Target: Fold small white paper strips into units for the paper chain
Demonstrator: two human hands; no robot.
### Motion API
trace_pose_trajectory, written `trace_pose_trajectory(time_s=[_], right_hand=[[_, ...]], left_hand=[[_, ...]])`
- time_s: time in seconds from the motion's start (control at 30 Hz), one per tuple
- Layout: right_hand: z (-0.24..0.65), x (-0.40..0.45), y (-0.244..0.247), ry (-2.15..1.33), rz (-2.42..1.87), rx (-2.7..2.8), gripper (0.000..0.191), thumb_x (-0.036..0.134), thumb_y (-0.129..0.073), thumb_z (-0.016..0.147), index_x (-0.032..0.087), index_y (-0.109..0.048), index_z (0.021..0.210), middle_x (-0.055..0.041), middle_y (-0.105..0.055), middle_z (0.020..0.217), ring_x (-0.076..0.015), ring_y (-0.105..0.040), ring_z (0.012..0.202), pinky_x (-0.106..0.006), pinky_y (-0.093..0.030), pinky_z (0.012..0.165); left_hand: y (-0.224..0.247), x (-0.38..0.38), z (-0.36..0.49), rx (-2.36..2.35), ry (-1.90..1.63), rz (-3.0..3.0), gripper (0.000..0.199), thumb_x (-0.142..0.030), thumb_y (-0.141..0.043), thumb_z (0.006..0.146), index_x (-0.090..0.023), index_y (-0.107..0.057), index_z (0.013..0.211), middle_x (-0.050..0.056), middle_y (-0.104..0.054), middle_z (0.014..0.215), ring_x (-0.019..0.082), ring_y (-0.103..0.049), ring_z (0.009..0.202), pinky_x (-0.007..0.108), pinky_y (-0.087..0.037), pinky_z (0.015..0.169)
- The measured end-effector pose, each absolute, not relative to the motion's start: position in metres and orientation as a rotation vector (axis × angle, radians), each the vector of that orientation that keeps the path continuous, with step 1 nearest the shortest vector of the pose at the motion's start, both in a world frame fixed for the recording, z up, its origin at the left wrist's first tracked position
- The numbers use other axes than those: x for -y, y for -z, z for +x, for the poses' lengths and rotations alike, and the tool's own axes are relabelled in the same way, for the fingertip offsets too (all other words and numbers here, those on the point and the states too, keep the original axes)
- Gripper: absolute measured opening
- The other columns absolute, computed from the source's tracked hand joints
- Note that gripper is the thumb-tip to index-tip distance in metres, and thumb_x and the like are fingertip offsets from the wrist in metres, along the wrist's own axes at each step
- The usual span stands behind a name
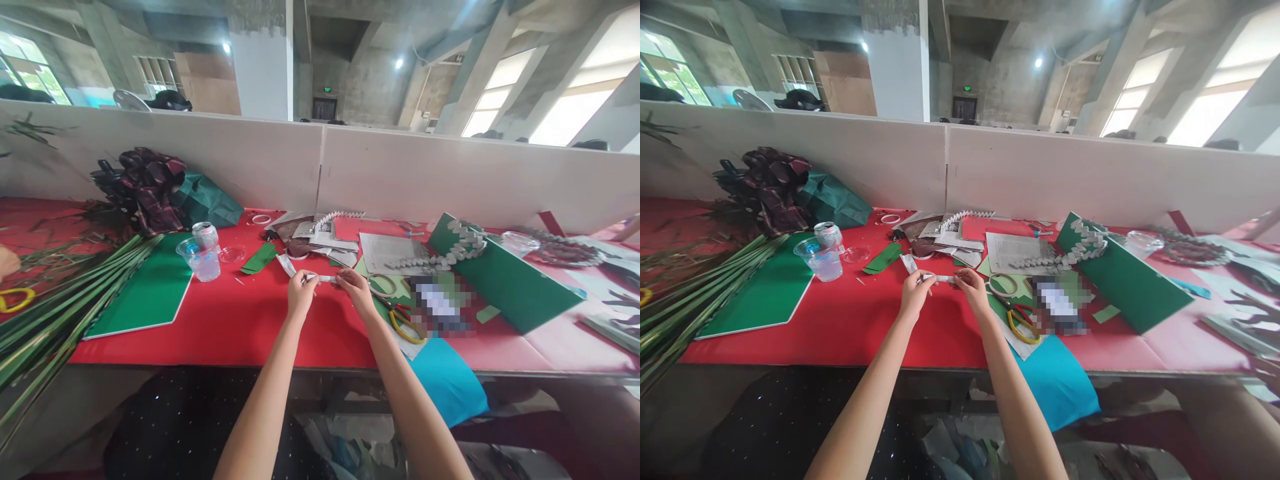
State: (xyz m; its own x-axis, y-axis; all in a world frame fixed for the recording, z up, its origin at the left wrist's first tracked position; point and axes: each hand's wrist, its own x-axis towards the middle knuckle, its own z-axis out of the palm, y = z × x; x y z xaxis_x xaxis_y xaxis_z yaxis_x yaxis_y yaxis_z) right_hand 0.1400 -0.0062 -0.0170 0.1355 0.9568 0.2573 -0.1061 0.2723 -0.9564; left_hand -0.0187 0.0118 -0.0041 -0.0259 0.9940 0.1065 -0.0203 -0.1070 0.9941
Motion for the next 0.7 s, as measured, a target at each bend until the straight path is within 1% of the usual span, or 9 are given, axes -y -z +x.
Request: trace_pose_trajectory(time_s=[0.13, 0.2, 0.23, 0.3, 0.37, 0.43, 0.5, 0.6, 0.7], right_hand=[[0.142, 0.006, 0.018, -0.865, -1.048, 1.159, 0.029, 0.04, -0.071, 0.07, 0.021, -0.06, 0.088, -0.002, -0.064, 0.07, -0.0175, -0.06, 0.066, -0.032, -0.05, 0.067], [0.142, 0.005, 0.02, -0.846, -1.061, 1.198, 0.028, 0.04, -0.07, 0.07, 0.021, -0.061, 0.089, -0.0025, -0.064, 0.071, -0.0183, -0.061, 0.068, -0.032, -0.05, 0.066], [0.142, 0.004, 0.021, -0.842, -1.057, 1.228, 0.028, 0.039, -0.069, 0.07, 0.021, -0.061, 0.089, -0.0029, -0.064, 0.073, -0.0188, -0.061, 0.07, -0.032, -0.05, 0.067], [0.143, 0.002, 0.023, -0.842, -1.045, 1.29, 0.026, 0.038, -0.068, 0.07, 0.02, -0.062, 0.089, -0.0036, -0.065, 0.076, -0.0194, -0.061, 0.074, -0.032, -0.049, 0.069], [0.143, 0.001, 0.025, -0.861, -1.029, 1.336, 0.025, 0.035, -0.067, 0.071, 0.02, -0.063, 0.09, -0.0039, -0.065, 0.078, -0.0196, -0.062, 0.076, -0.032, -0.049, 0.07], [0.142, 0.001, 0.026, -0.885, -0.997, 1.373, 0.024, 0.032, -0.065, 0.071, 0.021, -0.064, 0.093, -0.0039, -0.066, 0.081, -0.0193, -0.062, 0.078, -0.032, -0.049, 0.072], [0.141, 0.002, 0.025, -0.908, -0.958, 1.412, 0.025, 0.03, -0.063, 0.073, 0.021, -0.064, 0.096, -0.004, -0.067, 0.085, -0.0192, -0.062, 0.079, -0.033, -0.049, 0.074], [0.139, 0.005, 0.022, -0.94, -0.932, 1.442, 0.028, 0.03, -0.062, 0.073, 0.022, -0.064, 0.1, -0.0045, -0.067, 0.088, -0.0193, -0.062, 0.081, -0.033, -0.049, 0.073], [0.137, 0.008, 0.019, -0.961, -0.931, 1.398, 0.033, 0.032, -0.064, 0.073, 0.022, -0.062, 0.104, -0.0054, -0.068, 0.093, -0.0194, -0.062, 0.083, -0.032, -0.05, 0.071]], left_hand=[[0.005, -0.012, -0.027, -1.145, -0.948, 1.376, 0.009, -0.021, -0.065, 0.063, -0.017, -0.058, 0.064, 0.001, -0.062, 0.056, 0.01, -0.05, 0.044, 0.022, -0.038, 0.048], [0.006, -0.01, -0.029, -1.075, -0.841, 1.446, 0.01, -0.022, -0.068, 0.062, -0.016, -0.061, 0.066, 0.002, -0.062, 0.056, 0.011, -0.052, 0.047, 0.022, -0.038, 0.047], [0.006, -0.009, -0.029, -1.041, -0.818, 1.488, 0.012, -0.024, -0.069, 0.062, -0.016, -0.063, 0.068, 0.002, -0.063, 0.057, 0.012, -0.052, 0.048, 0.022, -0.038, 0.047], [0.006, -0.007, -0.029, -0.979, -0.806, 1.564, 0.02, -0.035, -0.069, 0.066, -0.016, -0.066, 0.073, 0.003, -0.064, 0.06, 0.012, -0.052, 0.048, 0.022, -0.036, 0.045], [0.007, -0.007, -0.028, -0.952, -0.809, 1.573, 0.032, -0.048, -0.062, 0.072, -0.016, -0.068, 0.076, 0.004, -0.065, 0.062, 0.012, -0.051, 0.049, 0.022, -0.034, 0.044], [0.009, -0.008, -0.027, -0.972, -0.818, 1.526, 0.042, -0.056, -0.056, 0.075, -0.016, -0.068, 0.075, 0.005, -0.066, 0.063, 0.013, -0.049, 0.048, 0.022, -0.033, 0.044], [0.011, -0.01, -0.024, -1.004, -0.826, 1.46, 0.044, -0.058, -0.056, 0.074, -0.015, -0.068, 0.073, 0.004, -0.065, 0.06, 0.012, -0.046, 0.046, 0.023, -0.03, 0.043], [0.013, -0.013, -0.02, -0.987, -0.826, 1.357, 0.042, -0.057, -0.062, 0.07, -0.015, -0.068, 0.07, 0.002, -0.06, 0.054, 0.009, -0.042, 0.042, 0.022, -0.023, 0.042], [0.013, -0.014, -0.019, -0.939, -0.817, 1.24, 0.041, -0.054, -0.07, 0.063, -0.015, -0.069, 0.075, 0.003, -0.062, 0.059, 0.007, -0.042, 0.044, 0.02, -0.018, 0.042]])
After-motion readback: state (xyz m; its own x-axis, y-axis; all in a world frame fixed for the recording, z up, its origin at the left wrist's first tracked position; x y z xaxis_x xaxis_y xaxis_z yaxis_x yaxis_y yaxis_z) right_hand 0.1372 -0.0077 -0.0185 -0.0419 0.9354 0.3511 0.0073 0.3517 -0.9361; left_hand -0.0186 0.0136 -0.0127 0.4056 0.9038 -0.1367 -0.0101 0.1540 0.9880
